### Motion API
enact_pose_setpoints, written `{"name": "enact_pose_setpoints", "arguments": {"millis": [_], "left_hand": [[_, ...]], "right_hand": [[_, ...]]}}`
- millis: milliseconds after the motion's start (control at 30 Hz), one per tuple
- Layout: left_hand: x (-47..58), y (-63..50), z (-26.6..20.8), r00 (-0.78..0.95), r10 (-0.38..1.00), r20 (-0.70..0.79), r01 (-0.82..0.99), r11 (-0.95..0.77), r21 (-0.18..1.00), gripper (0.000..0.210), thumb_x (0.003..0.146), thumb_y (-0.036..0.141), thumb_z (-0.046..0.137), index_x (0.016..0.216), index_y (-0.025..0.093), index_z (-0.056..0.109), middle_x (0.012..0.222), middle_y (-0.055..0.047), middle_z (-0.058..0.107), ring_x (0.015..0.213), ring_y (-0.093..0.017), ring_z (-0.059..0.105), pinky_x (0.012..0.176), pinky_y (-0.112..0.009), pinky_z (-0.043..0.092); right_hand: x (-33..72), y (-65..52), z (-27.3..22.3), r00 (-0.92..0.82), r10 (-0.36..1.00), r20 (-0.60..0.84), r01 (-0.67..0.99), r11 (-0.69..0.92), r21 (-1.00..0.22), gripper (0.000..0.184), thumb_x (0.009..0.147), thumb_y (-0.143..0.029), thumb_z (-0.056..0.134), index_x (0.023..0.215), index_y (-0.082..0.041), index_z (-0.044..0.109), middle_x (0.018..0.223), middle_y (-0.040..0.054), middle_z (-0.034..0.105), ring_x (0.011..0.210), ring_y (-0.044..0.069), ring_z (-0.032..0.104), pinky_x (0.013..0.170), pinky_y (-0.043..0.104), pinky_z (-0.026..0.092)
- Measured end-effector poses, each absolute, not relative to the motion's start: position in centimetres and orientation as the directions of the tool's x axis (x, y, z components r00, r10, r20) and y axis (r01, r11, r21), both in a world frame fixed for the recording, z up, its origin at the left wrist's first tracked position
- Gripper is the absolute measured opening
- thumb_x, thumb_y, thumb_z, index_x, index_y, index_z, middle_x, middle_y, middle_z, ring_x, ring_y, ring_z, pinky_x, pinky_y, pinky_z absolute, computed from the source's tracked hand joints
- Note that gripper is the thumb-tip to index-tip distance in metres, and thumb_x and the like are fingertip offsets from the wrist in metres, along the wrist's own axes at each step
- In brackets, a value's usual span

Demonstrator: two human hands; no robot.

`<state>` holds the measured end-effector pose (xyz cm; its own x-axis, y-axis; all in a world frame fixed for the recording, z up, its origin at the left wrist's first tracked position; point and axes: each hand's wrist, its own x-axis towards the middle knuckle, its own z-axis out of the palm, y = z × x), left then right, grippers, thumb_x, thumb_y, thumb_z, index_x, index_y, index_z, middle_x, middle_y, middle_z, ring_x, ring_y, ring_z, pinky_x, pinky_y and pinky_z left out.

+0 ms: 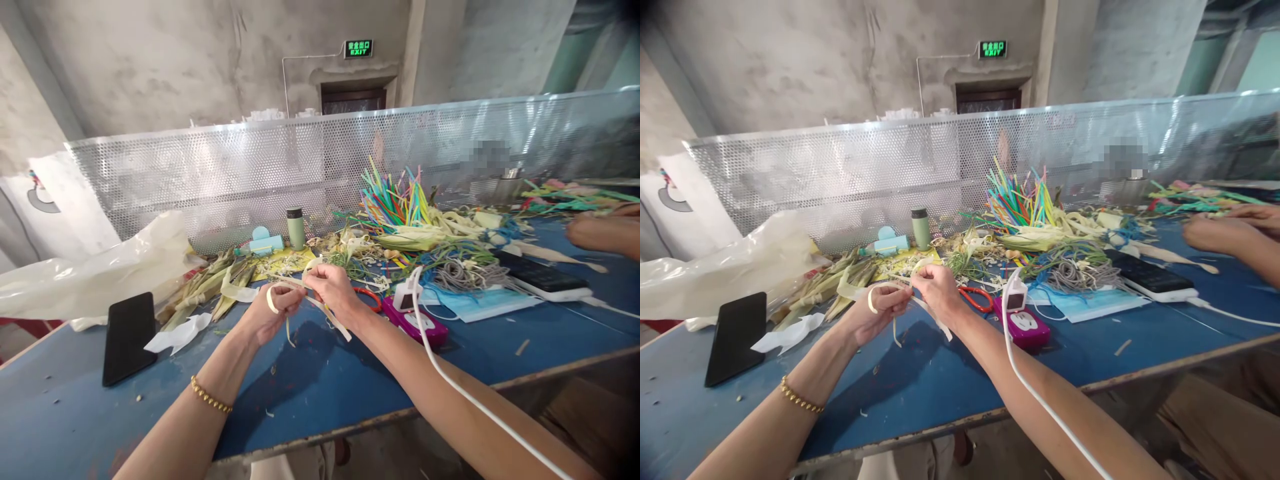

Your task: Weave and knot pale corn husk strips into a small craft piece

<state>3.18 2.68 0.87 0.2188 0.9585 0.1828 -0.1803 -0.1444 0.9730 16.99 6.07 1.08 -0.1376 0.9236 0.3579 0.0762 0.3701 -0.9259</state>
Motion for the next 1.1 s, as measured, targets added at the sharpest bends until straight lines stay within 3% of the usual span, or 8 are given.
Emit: {"name": "enact_pose_setpoints", "arguments": {"millis": [133,233,333,467,600,733,900,1100], "left_hand": [[3.0,3.0,0.6,0.243,0.952,0.184,-0.195,-0.138,0.971,0.022,0.063,0.028,0.077,0.061,0.01,0.064,0.053,0.002,0.044,0.052,-0.007,0.035,0.05,-0.025,0.024],[2.8,3.2,0.5,0.176,0.968,0.178,-0.135,-0.155,0.979,0.021,0.06,0.027,0.077,0.067,0.01,0.068,0.054,0.001,0.049,0.052,-0.008,0.038,0.051,-0.024,0.025],[2.7,3.1,0.4,0.14,0.978,0.152,-0.029,-0.15,0.988,0.017,0.058,0.025,0.076,0.064,0.011,0.067,0.056,0.001,0.052,0.052,-0.008,0.039,0.05,-0.024,0.024],[2.8,2.8,0.3,0.217,0.967,0.133,0.052,-0.147,0.988,0.019,0.058,0.02,0.073,0.051,0.013,0.056,0.049,0.005,0.042,0.05,-0.006,0.032,0.049,-0.023,0.021],[2.8,2.7,0.7,0.239,0.965,0.108,0.064,-0.126,0.99,0.015,0.061,0.021,0.073,0.058,0.012,0.061,0.053,0.003,0.049,0.051,-0.006,0.035,0.05,-0.023,0.023],[2.6,2.6,1.4,0.231,0.969,0.091,-0.011,-0.091,0.996,0.023,0.063,0.024,0.073,0.081,0.012,0.067,0.067,-0.001,0.06,0.053,-0.006,0.041,0.051,-0.023,0.025],[2.8,2.8,1.1,0.201,0.965,0.169,0.0,-0.172,0.985,0.025,0.068,0.034,0.072,0.066,0.012,0.062,0.056,0.002,0.051,0.05,-0.006,0.037,0.05,-0.023,0.022],[2.8,3.1,0.2,0.188,0.967,0.173,0.063,-0.187,0.98,0.021,0.065,0.03,0.073,0.064,0.012,0.062,0.056,0.002,0.051,0.051,-0.006,0.035,0.05,-0.024,0.022]], "right_hand": [[17.4,6.7,1.3,-0.106,0.909,0.403,0.226,0.417,-0.881,0.017,0.069,-0.025,0.06,0.055,-0.017,0.055,0.049,-0.0031,0.047,0.045,0.009,0.039,0.046,0.023,0.028],[18.2,6.6,1.9,-0.119,0.793,0.598,0.426,0.584,-0.691,0.033,0.078,-0.032,0.059,0.05,-0.016,0.053,0.048,-0.0013,0.046,0.049,0.01,0.039,0.05,0.025,0.029],[18.7,6.2,2.2,-0.255,0.632,0.732,0.429,0.752,-0.5,0.023,0.085,-0.031,0.056,0.071,-0.016,0.066,0.066,0.0014,0.058,0.058,0.011,0.047,0.058,0.024,0.034],[18.4,6.2,1.7,-0.458,0.532,0.712,0.41,0.837,-0.362,0.013,0.079,-0.027,0.068,0.088,-0.02,0.072,0.08,0.0026,0.059,0.067,0.011,0.05,0.063,0.024,0.037],[18.4,6.8,1.6,-0.347,0.61,0.712,0.365,0.787,-0.497,0.014,0.079,-0.023,0.066,0.068,-0.015,0.068,0.069,0.0014,0.058,0.061,0.01,0.049,0.059,0.022,0.038],[18.8,7.6,1.8,-0.301,0.698,0.65,0.262,0.716,-0.647,0.018,0.08,-0.026,0.063,0.069,-0.012,0.065,0.06,0.0001,0.059,0.054,0.009,0.048,0.053,0.021,0.037],[18.5,7.5,1.6,-0.293,0.703,0.648,0.268,0.711,-0.65,0.017,0.078,-0.027,0.064,0.07,-0.012,0.066,0.062,0.0016,0.063,0.056,0.01,0.05,0.053,0.02,0.037],[18.2,6.9,1.5,-0.29,0.684,0.67,0.305,0.729,-0.612,0.015,0.079,-0.022,0.062,0.067,-0.013,0.065,0.063,0.0014,0.063,0.057,0.009,0.052,0.056,0.02,0.038]]}}
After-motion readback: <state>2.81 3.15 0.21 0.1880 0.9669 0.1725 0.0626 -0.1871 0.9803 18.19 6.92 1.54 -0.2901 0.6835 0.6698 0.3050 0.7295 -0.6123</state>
